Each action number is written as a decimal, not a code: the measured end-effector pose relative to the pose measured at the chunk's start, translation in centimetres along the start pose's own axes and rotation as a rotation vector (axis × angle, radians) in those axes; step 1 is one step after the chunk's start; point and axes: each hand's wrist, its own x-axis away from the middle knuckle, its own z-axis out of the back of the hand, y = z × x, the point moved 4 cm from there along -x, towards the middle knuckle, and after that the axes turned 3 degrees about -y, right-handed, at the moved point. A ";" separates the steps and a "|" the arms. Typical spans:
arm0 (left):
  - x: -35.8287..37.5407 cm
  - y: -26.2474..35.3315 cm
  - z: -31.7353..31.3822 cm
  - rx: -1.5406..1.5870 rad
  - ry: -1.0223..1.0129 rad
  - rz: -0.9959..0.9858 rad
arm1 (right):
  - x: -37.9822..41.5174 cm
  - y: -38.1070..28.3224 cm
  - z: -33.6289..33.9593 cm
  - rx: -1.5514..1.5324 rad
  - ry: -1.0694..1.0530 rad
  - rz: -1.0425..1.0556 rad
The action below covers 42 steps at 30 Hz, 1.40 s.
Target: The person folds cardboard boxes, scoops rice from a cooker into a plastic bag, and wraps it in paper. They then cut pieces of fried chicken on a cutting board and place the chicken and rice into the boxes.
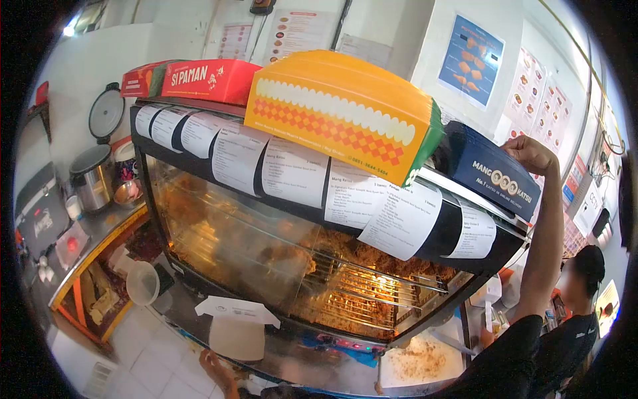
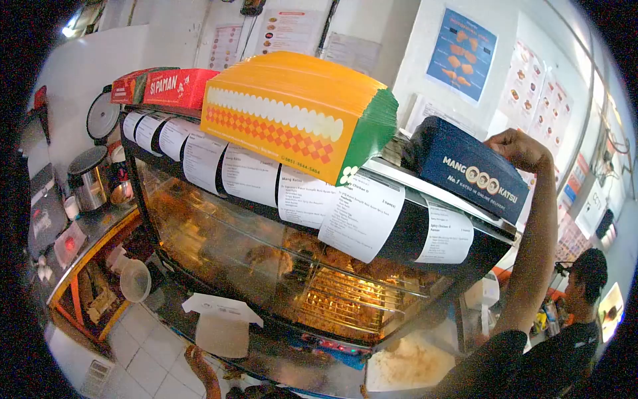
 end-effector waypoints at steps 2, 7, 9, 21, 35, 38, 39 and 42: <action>0.3 1.5 -0.1 -0.022 0.024 -0.012 | 1.2 -0.4 -0.4 -0.001 0.000 0.022; -0.9 -0.8 0.9 0.001 0.101 0.020 | 4.0 -0.1 -0.3 0.000 0.018 -0.002; 0.1 1.1 0.3 0.027 0.096 0.081 | 4.4 0.8 -0.1 -0.021 0.049 -0.019; 1.1 1.1 -0.6 0.007 0.044 -0.008 | 1.5 0.2 0.0 0.199 0.088 -0.141; 2.7 1.1 -0.1 0.001 0.109 -0.015 | 1.0 -4.0 -2.9 0.528 0.210 -0.040; 2.8 1.2 -0.6 0.072 0.118 0.050 | 1.8 -5.1 -3.2 0.411 0.183 -0.121; 2.7 0.6 -0.6 0.071 0.118 0.053 | 1.6 -4.6 -2.3 0.412 0.181 -0.122; 2.7 0.0 -0.7 -0.019 0.054 -0.039 | 0.3 -2.7 -1.5 0.345 0.031 -0.163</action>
